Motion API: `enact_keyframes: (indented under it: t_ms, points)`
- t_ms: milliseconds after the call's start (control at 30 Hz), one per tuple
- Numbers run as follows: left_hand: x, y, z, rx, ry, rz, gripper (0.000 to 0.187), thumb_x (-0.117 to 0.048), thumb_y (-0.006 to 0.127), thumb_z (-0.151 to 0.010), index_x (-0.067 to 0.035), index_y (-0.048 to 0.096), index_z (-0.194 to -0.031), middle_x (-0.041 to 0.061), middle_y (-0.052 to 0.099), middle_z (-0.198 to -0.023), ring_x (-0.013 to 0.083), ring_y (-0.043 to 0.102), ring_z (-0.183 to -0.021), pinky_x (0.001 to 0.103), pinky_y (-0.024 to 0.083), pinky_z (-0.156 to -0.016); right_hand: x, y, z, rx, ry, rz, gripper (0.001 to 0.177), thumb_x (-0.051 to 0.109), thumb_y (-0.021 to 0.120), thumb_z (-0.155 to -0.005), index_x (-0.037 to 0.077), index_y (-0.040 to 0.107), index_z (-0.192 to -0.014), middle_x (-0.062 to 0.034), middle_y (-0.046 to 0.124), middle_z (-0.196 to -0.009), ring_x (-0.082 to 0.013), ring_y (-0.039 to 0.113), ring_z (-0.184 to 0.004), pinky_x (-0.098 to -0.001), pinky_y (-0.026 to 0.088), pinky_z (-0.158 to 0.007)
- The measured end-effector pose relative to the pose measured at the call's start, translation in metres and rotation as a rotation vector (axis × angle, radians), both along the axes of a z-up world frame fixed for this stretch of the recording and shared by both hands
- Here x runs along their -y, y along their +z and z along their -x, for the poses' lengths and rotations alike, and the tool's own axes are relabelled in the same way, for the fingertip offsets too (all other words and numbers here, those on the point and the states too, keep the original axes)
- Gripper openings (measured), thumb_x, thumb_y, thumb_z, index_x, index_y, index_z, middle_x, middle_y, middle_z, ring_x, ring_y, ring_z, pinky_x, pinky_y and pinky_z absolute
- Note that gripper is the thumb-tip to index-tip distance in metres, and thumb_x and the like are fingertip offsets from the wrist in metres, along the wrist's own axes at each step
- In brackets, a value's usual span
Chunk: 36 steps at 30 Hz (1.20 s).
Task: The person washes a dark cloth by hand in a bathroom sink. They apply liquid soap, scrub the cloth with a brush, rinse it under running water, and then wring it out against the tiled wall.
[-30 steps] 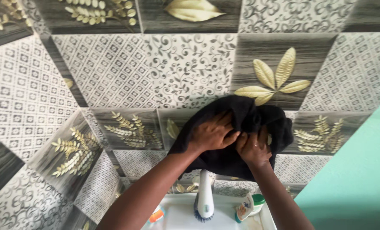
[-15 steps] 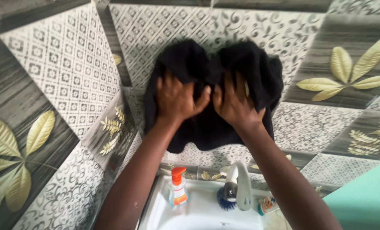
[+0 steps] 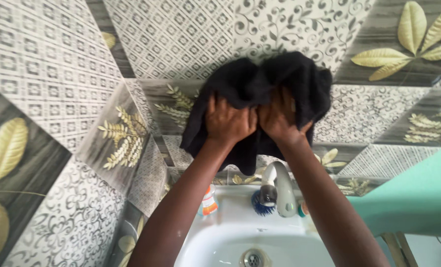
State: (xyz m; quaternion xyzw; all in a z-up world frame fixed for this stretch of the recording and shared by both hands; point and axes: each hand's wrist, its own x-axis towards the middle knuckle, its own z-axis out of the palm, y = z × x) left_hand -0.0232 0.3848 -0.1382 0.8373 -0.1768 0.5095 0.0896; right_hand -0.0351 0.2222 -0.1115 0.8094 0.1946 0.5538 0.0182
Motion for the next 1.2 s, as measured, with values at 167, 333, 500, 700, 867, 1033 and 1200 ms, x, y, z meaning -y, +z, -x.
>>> enact_keyframes:
  t_ms: [167, 333, 500, 700, 867, 1033, 1200]
  points:
    - [0.076, -0.048, -0.01, -0.049, -0.254, -0.051, 0.048, -0.045, 0.057, -0.103, -0.011, 0.067, -0.135, 0.016, 0.064, -0.135, 0.0361, 0.061, -0.127, 0.056, 0.045, -0.103, 0.095, -0.053, 0.005, -0.083, -0.002, -0.032, 0.048, 0.027, 0.056, -0.108, -0.006, 0.061, -0.143, -0.0285, 0.062, -0.14, -0.0523, 0.056, -0.125, -0.0557, 0.043, -0.115]
    - [0.161, -0.05, -0.021, -0.081, -0.441, -0.161, 0.05, -0.042, 0.049, -0.101, -0.013, 0.063, -0.139, 0.012, 0.062, -0.143, 0.0329, 0.057, -0.134, 0.056, 0.037, -0.119, 0.167, -0.059, 0.022, -0.093, -0.09, -0.192, 0.053, 0.026, 0.044, -0.109, -0.011, 0.054, -0.147, -0.0321, 0.054, -0.149, -0.0585, 0.047, -0.136, -0.0597, 0.035, -0.12]
    - [0.253, -0.014, -0.027, -0.085, -0.646, -0.195, 0.048, -0.039, 0.044, -0.106, -0.014, 0.059, -0.144, 0.012, 0.057, -0.15, 0.0321, 0.05, -0.142, 0.055, 0.027, -0.125, 0.245, -0.053, 0.035, -0.103, -0.221, -0.411, 0.057, 0.029, 0.037, -0.112, -0.007, 0.046, -0.155, -0.0369, 0.037, -0.16, -0.059, 0.035, -0.149, -0.0604, 0.025, -0.127]
    - [0.313, 0.0, -0.011, -0.024, -0.671, -0.335, 0.051, -0.036, 0.042, -0.107, -0.014, 0.051, -0.152, 0.011, 0.051, -0.158, 0.0314, 0.047, -0.148, 0.051, 0.022, -0.128, 0.321, -0.093, 0.038, -0.121, -0.285, -0.627, 0.065, 0.035, 0.032, -0.111, -0.009, 0.032, -0.159, -0.0434, 0.019, -0.164, -0.0591, 0.02, -0.156, -0.0601, 0.018, -0.132]
    - [0.344, -0.023, -0.012, -0.123, -0.739, -0.369, 0.056, -0.037, 0.046, -0.109, -0.005, 0.046, -0.154, 0.015, 0.05, -0.157, 0.0332, 0.049, -0.145, 0.051, 0.022, -0.127, 0.344, -0.144, 0.033, -0.096, -0.336, -0.819, 0.073, 0.042, 0.031, -0.111, -0.013, 0.028, -0.159, -0.0405, 0.019, -0.166, -0.0568, 0.017, -0.156, -0.0591, 0.016, -0.131]
    - [0.374, -0.052, -0.005, 0.05, -0.573, -0.658, 0.057, -0.028, 0.042, -0.107, 0.004, 0.046, -0.154, 0.017, 0.051, -0.157, 0.0295, 0.05, -0.144, 0.047, 0.023, -0.127, 0.362, -0.213, 0.027, -0.036, -0.407, -1.006, 0.075, 0.049, 0.032, -0.11, -0.009, 0.034, -0.158, -0.0377, 0.021, -0.166, -0.0548, 0.021, -0.155, -0.0579, 0.019, -0.129]
    - [0.382, -0.094, 0.003, -0.082, -0.76, -0.654, 0.054, -0.02, 0.04, -0.103, 0.002, 0.047, -0.153, 0.018, 0.05, -0.157, 0.0278, 0.043, -0.149, 0.043, 0.018, -0.129, 0.385, -0.28, 0.02, -0.058, -0.48, -0.957, 0.064, 0.048, 0.034, -0.101, 0.005, 0.062, -0.139, -0.0272, 0.052, -0.148, -0.0542, 0.033, -0.147, -0.0588, 0.021, -0.127]
